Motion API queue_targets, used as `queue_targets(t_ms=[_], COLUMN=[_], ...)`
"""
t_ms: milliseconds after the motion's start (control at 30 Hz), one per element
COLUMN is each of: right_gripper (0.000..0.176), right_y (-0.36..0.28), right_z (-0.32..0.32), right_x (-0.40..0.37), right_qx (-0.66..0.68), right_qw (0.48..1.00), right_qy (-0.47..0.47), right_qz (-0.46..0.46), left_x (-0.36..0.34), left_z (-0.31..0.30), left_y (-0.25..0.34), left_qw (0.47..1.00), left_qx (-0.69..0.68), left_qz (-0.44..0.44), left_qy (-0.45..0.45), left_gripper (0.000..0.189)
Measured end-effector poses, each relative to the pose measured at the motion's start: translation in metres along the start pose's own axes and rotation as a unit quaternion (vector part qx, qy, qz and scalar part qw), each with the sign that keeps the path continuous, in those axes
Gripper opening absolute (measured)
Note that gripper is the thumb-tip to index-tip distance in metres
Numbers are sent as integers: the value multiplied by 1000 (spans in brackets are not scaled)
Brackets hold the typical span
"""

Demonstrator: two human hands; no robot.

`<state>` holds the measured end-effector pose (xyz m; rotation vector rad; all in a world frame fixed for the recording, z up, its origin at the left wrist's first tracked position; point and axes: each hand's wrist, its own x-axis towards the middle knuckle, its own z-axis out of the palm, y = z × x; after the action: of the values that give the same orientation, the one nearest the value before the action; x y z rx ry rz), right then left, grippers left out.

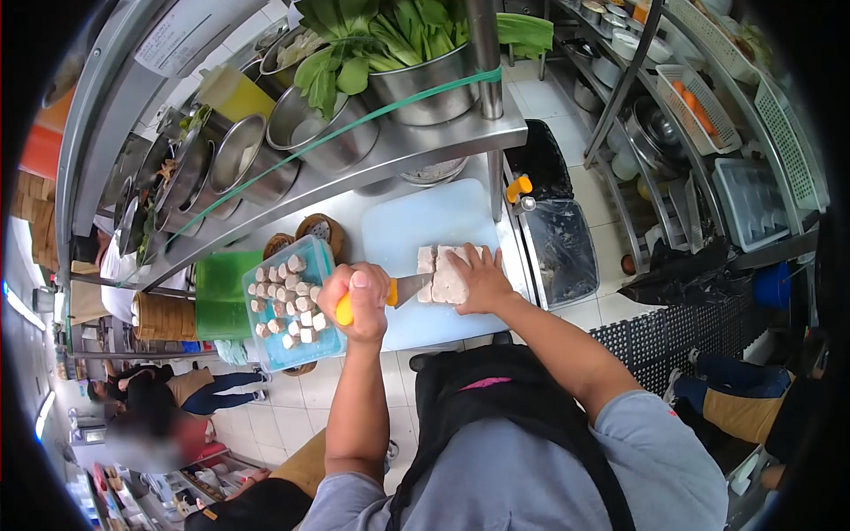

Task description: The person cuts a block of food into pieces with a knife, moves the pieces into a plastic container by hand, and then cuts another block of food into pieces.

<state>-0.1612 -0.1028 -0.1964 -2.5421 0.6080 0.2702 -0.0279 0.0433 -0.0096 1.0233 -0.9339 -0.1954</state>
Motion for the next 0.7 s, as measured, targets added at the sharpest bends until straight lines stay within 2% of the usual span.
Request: queue_targets(t_ms=[233,300,333,367,433,467,533,567,633,667,700], right_gripper=[128,128,128,128,128,128,128,128,129,128,128], right_y=[2,1,2,1,4,6,6,5,2,1,1], right_z=[3,1,0,2,4,3,8,10,5,4,5], right_x=[1,-1,-1,-2,0,3,4,0,2,1,2], right_qx=[-12,-9,-3,-1,2,1,-2,-2,-14,-14,-15], right_qw=[1000,1000,1000,1000,1000,1000,1000,1000,1000,1000,1000], right_qy=[2,0,2,1,11,15,2,-7,6,7,4], right_qz=[0,-4,-5,-3,-7,-4,-5,-4,0,-1,-3], left_x=[-25,-24,-17,-10,-9,-7,-2,-1,2,-2,-7], left_z=[-11,-42,-63,-90,-150,-145,-129,-109,-51,-36,-23], left_y=[-26,-39,-44,-46,-64,-60,-34,-16,15,20,22], left_qw=[995,999,991,974,938,939,977,976,989,989,993], left_qx=[88,24,-3,-30,-60,-64,-50,-48,-72,-69,-73], left_qz=[-4,0,-19,-39,-96,-96,-54,-60,-34,-33,-21], left_qy=[-38,46,136,222,328,324,200,205,122,126,87], left_gripper=[32,31,29,28,28,28,33,33,33,33,34])
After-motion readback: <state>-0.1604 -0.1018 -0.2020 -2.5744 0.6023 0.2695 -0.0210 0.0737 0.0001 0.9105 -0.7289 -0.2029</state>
